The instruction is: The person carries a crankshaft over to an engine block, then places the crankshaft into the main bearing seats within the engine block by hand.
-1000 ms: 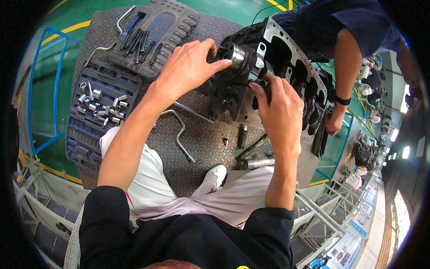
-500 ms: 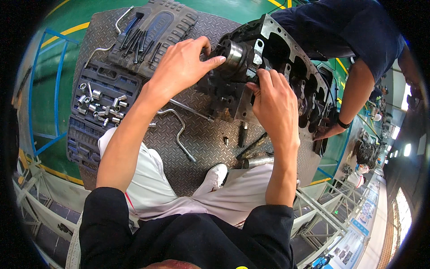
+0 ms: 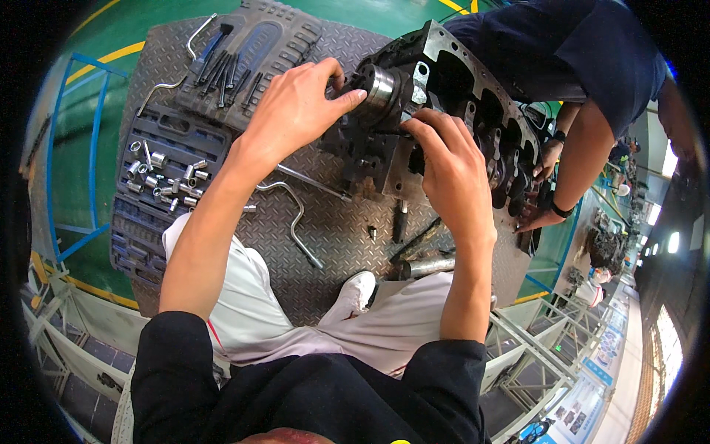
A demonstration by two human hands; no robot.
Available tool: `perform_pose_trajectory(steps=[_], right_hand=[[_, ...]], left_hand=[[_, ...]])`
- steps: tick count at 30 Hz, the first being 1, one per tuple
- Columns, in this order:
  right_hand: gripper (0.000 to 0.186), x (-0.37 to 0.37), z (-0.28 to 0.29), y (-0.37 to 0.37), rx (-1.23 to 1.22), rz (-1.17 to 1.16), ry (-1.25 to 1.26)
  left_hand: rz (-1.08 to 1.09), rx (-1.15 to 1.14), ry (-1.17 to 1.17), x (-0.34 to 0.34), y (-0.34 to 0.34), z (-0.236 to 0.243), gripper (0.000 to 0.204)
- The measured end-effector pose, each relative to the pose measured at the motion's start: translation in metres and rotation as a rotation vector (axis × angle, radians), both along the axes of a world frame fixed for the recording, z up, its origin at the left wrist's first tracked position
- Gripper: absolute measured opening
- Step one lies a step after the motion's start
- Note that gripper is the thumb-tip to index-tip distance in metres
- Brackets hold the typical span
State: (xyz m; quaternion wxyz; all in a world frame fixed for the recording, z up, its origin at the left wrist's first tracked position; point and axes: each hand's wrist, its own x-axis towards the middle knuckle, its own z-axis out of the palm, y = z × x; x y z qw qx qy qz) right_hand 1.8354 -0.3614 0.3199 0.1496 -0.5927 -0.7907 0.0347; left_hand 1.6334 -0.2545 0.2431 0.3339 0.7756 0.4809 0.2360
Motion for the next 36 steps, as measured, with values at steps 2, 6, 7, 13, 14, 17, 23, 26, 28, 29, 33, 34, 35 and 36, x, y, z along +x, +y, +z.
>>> perform_pose_trajectory(steps=[2,6,7,13,14,17,23,26,28,29,33,34,35,36], right_hand=[[0.032,0.002,0.0,0.0,0.014,0.021,-0.008],[0.025,0.002,-0.002,-0.002,-0.025,-0.111,0.028],[0.024,0.002,-0.003,-0.002,-0.036,-0.177,-0.002],[0.025,-0.001,-0.008,0.001,0.092,-0.156,-0.146],[0.028,-0.001,-0.006,0.0,0.129,-0.152,-0.157],[0.032,-0.005,-0.006,-0.003,0.07,-0.266,-0.14],[0.02,-0.001,-0.004,-0.002,0.048,-0.108,-0.036],[0.029,0.004,-0.005,-0.001,0.023,-0.015,-0.027],[0.029,0.004,-0.004,-0.002,0.055,0.019,-0.012],[0.025,0.001,-0.001,-0.002,0.043,-0.043,-0.034],[0.021,-0.002,-0.009,0.0,0.005,-0.249,-0.14],[0.026,0.001,-0.012,0.003,0.09,-0.189,-0.139],[0.026,0.003,-0.009,0.0,0.093,-0.203,-0.138],[0.024,0.004,-0.003,0.001,0.114,-0.194,-0.068]], left_hand=[[0.004,-0.001,-0.005,0.001,-0.001,0.001,0.048],[-0.001,-0.009,-0.02,0.002,-0.002,0.001,0.047],[-0.003,-0.007,-0.022,0.002,-0.002,0.002,0.047],[-0.009,-0.01,-0.008,-0.002,-0.002,0.003,0.047],[-0.008,-0.008,0.0,0.0,-0.002,0.005,0.047],[-0.007,0.0,0.01,0.0,-0.002,0.005,0.046],[-0.009,-0.022,0.028,0.0,-0.004,0.008,0.045],[-0.004,-0.028,0.044,-0.003,-0.005,0.009,0.045],[-0.006,-0.038,0.054,-0.004,-0.004,0.009,0.044],[0.001,0.007,0.044,-0.004,-0.003,0.007,0.043],[0.044,-0.025,-0.041,-0.002,0.001,0.023,0.039],[0.055,-0.026,-0.125,-0.002,0.0,0.031,0.034],[0.051,-0.027,-0.163,-0.003,0.0,0.037,0.033],[0.025,-0.029,-0.269,-0.005,0.001,0.037,0.032]])
